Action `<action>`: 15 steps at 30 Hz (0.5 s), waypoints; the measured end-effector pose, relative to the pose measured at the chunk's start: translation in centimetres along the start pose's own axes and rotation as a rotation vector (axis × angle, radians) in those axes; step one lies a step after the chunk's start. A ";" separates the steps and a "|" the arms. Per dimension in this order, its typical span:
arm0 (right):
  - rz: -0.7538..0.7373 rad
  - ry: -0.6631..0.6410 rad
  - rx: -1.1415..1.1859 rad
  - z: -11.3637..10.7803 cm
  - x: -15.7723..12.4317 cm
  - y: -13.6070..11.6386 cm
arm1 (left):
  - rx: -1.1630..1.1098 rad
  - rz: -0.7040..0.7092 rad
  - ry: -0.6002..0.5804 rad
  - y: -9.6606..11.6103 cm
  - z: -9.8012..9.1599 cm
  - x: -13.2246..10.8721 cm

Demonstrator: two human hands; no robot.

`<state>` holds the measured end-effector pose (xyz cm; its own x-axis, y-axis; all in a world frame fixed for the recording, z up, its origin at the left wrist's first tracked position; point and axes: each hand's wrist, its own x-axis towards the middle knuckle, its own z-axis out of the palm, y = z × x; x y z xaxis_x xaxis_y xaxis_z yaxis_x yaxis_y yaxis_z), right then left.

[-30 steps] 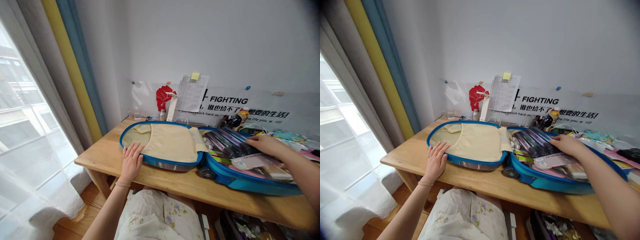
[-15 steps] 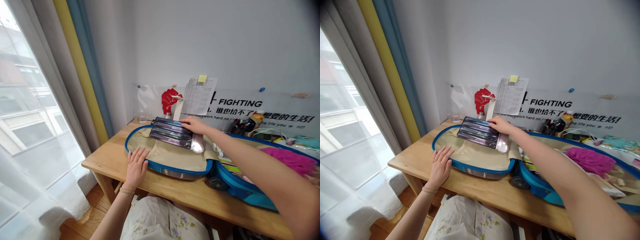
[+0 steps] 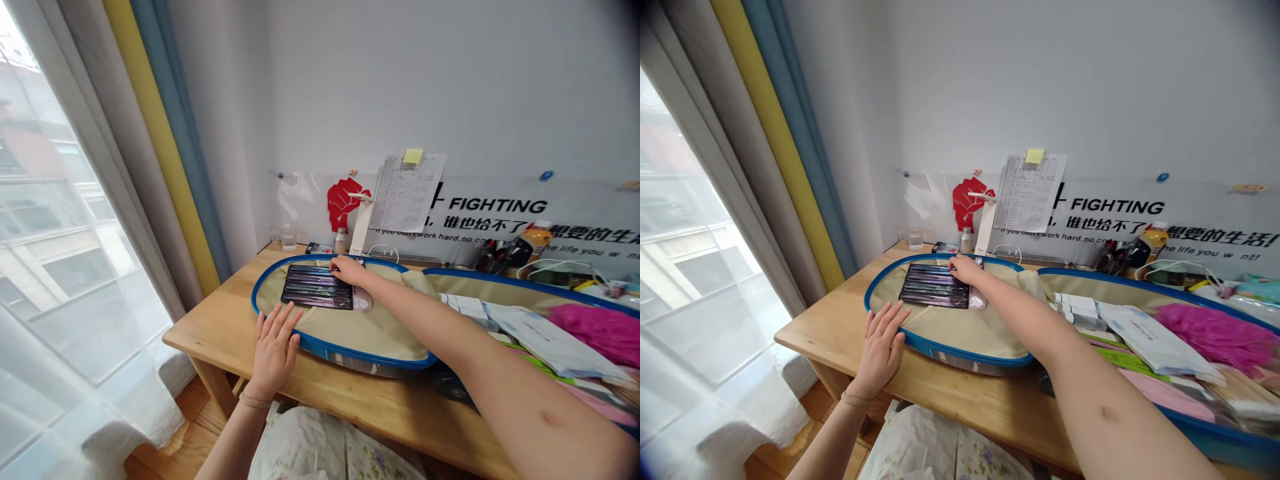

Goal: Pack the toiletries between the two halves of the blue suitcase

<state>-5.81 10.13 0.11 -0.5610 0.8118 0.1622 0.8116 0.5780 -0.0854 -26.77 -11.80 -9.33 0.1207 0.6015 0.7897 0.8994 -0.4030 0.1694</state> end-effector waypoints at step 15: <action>-0.017 -0.079 -0.095 -8.0 -6.5 -1.6 | -0.004 -0.001 -0.004 -0.1 -0.1 0.0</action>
<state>-2.13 3.32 7.06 -0.5825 0.8084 0.0842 0.8118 0.5838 0.0108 -26.90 -11.84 -9.34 0.1218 0.6049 0.7869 0.8977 -0.4054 0.1727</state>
